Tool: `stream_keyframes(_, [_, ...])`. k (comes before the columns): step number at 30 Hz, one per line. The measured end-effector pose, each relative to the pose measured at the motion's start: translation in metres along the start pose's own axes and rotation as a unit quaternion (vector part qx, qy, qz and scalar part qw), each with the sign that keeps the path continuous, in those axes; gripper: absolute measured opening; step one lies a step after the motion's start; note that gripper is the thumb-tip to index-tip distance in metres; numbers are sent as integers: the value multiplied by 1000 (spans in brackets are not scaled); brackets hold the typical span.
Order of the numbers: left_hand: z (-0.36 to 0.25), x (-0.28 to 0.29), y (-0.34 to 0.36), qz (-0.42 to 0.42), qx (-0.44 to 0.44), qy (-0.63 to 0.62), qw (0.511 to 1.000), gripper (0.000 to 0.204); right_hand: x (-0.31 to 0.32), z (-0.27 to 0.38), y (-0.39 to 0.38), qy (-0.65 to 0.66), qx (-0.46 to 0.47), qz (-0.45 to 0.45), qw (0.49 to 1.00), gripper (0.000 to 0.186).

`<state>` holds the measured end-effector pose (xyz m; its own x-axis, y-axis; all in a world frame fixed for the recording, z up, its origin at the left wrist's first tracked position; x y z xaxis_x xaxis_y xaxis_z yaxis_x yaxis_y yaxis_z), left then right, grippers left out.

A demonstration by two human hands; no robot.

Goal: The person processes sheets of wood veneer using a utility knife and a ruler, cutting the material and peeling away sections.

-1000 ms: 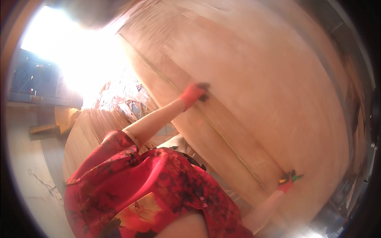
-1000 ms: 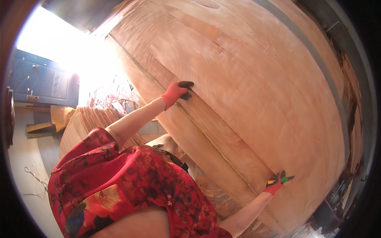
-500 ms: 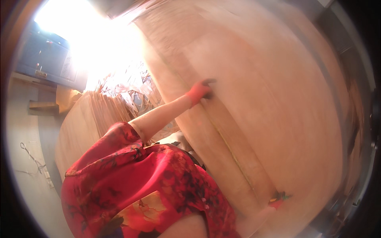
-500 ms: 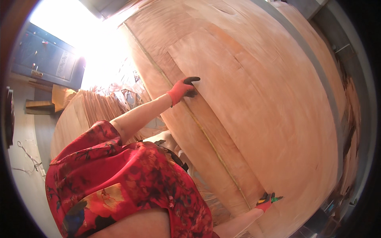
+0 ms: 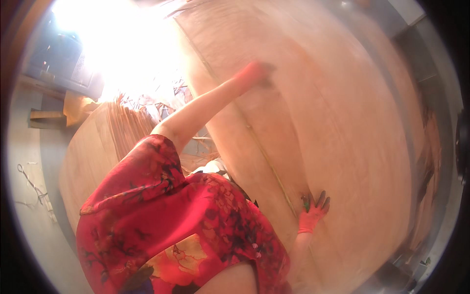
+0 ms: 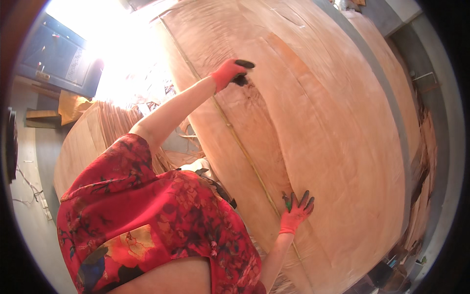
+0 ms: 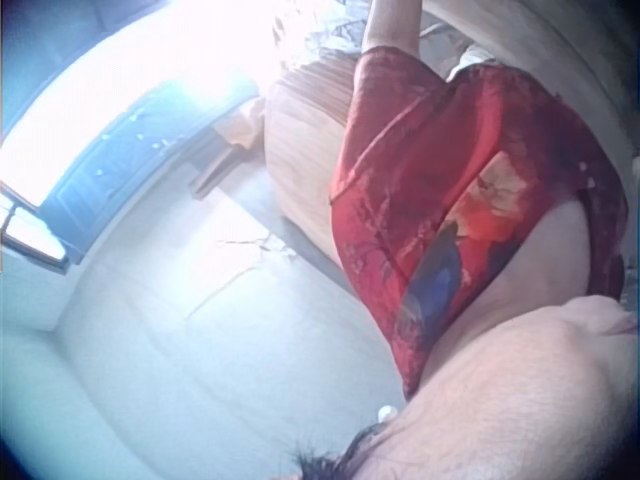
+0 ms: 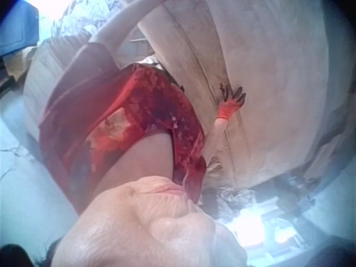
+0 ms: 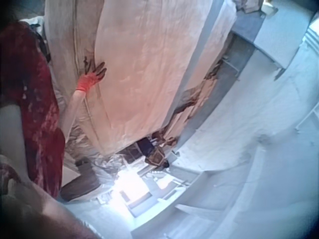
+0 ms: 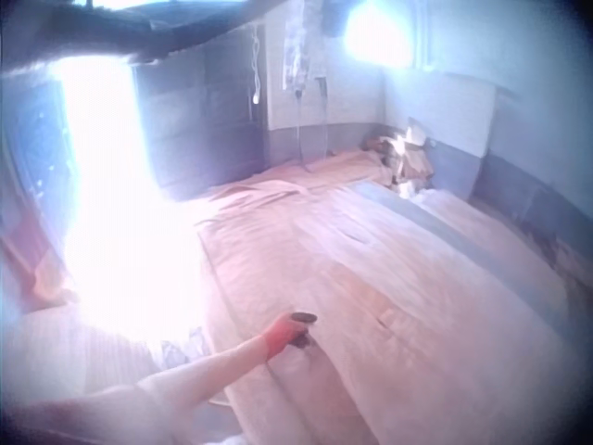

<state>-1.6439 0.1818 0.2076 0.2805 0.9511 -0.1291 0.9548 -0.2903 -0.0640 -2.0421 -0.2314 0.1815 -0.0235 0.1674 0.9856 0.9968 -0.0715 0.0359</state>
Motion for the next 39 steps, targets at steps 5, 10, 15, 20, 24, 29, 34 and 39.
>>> stream_keyframes(5, [-90, -73, 26, 70, 26, -90, 993, 34, -14, -64, -14, -87, 11, -38, 995, 39])
stream_keyframes(10, [-127, -85, 14, 95, 24, -126, 987, 37, 48, -80, -3, -18, -112, -110, 987, 38])
stream_keyframes(15, [-72, -56, -25, 94, 62, -123, 986, 40, 29, -84, -27, -43, -60, -92, 993, 46])
stream_keyframes(20, [-2, -8, -38, 66, 90, 24, 993, 43, 0, -41, -31, -28, -66, -20, 997, 55])
stream_keyframes(24, [32, 15, -48, 57, 81, 13, 995, 43, -11, -28, -29, -29, -45, -10, 999, 52])
stream_keyframes(29, [33, 41, -53, 16, 130, -99, 986, 42, -13, -30, -35, -8, -58, -26, 998, 49])
stream_keyframes(34, [3, 68, -53, -137, 253, -39, 957, 38, 1, -32, -28, 1, -59, 9, 998, 47])
stream_keyframes(39, [-39, 36, -37, -185, -115, 424, 879, 45, 16, -46, -25, 98, -91, -15, 991, 47])
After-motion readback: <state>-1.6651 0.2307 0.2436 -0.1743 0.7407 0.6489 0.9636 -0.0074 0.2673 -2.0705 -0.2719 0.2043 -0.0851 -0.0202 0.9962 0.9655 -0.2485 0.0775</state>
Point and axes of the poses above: each hand's wrist, its own y-axis towards the middle knuckle, its own x-axis out of the back of the hand, z = x × y, the point moved 2 cm from there along y, towards the middle knuckle, and after that the axes turned 15 degrees about -y, right-handed, at the moved point
